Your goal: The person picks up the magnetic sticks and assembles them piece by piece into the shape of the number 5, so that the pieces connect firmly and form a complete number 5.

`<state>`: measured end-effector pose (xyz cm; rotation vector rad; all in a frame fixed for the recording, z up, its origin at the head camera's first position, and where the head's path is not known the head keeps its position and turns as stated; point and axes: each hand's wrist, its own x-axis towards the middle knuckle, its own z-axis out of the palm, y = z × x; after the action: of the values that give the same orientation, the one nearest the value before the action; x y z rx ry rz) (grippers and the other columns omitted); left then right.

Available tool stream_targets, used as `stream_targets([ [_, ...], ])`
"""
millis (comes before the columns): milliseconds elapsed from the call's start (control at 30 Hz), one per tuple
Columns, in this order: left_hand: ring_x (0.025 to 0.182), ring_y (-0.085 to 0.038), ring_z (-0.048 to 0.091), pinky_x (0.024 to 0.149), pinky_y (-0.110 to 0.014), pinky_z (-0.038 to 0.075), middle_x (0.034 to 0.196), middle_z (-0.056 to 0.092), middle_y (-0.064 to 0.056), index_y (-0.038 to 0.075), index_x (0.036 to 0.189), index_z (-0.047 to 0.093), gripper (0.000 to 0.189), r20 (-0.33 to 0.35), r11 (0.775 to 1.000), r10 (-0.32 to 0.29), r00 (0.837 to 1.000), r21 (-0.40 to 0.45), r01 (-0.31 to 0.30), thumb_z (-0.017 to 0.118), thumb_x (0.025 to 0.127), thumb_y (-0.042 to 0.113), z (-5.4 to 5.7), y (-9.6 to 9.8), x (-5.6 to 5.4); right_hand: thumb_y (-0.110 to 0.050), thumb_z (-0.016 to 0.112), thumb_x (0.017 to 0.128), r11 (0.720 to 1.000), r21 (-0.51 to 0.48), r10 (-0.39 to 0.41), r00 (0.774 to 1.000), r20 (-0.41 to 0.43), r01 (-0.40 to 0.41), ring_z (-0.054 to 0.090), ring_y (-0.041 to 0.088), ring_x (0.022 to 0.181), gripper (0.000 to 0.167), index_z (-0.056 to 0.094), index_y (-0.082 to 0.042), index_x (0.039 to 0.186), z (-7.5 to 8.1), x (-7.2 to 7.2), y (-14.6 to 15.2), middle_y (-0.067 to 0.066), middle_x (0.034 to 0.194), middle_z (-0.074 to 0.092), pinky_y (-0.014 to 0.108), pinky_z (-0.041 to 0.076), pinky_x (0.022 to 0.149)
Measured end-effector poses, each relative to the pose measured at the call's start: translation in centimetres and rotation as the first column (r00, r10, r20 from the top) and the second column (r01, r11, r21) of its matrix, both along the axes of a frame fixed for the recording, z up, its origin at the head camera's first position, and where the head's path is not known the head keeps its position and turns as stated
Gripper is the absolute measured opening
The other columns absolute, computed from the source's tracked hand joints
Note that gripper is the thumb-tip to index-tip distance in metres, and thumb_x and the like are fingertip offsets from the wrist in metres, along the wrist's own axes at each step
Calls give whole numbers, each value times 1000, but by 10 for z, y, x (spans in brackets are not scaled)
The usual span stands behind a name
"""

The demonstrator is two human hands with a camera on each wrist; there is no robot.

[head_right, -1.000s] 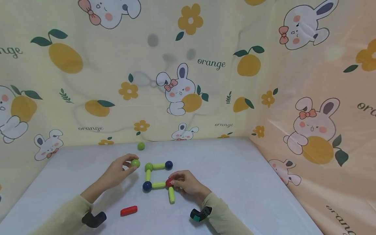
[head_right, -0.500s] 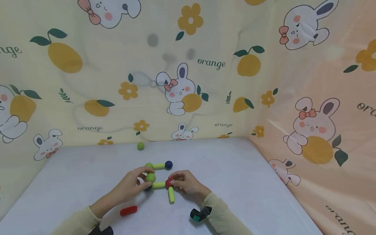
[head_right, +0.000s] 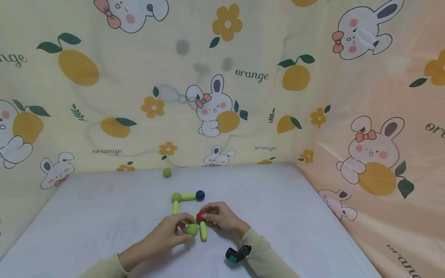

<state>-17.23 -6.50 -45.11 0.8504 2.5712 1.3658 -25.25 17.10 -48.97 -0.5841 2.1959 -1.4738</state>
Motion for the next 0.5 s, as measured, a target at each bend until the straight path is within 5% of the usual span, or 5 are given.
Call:
stream_targets([
  [500,76,-1,60,67,-15,51,101,67,2,10,104,65,30,172,998,-28,985,60,18,82,80,4,-8,24,11,-18,62,101,1000,7,-3,1000,27,2,55,9,68,29,66,-4,125,0,-1,1,5,102,72,20,46,53],
])
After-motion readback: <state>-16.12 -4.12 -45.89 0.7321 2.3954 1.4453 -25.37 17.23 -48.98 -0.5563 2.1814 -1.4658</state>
